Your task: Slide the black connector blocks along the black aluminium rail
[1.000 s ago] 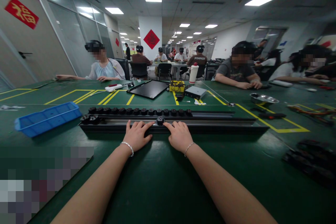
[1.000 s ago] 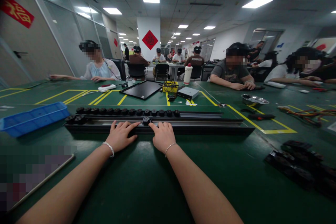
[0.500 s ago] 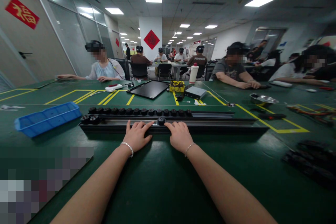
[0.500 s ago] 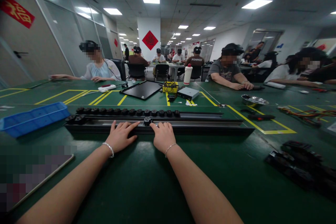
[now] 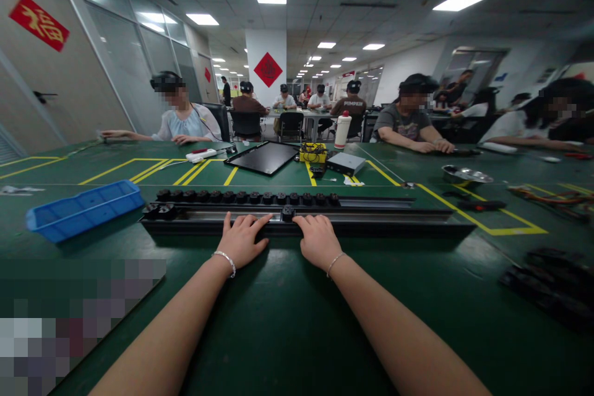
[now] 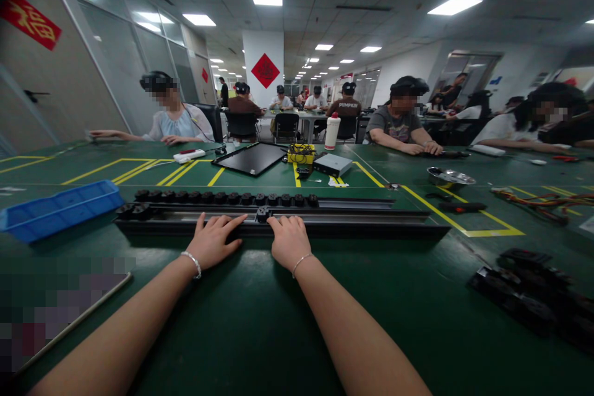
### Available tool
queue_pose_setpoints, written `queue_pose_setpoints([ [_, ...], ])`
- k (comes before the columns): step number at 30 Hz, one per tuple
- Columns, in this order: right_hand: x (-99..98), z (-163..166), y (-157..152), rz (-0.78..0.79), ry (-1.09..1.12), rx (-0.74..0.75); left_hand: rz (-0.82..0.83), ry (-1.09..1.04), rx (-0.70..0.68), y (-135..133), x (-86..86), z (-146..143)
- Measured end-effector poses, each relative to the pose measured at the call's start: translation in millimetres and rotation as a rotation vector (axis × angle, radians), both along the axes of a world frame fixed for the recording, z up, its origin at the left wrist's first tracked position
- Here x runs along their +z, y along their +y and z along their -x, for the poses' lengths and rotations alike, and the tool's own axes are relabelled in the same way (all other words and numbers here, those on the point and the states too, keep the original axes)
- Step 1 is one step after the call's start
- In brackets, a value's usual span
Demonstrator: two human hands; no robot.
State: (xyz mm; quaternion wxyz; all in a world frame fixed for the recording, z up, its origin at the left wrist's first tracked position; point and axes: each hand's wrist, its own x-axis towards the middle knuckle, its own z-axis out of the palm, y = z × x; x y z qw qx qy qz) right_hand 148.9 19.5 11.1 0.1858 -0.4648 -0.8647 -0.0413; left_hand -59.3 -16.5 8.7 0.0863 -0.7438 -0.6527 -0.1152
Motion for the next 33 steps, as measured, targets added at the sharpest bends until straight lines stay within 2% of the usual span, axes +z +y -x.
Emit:
queue_pose_setpoints([
  [33, 5.4, -1.2, 1.4, 0.049, -0.018, -0.003, 0.010, 0.013, 0.001, -1.0, 1.6, 0.3],
])
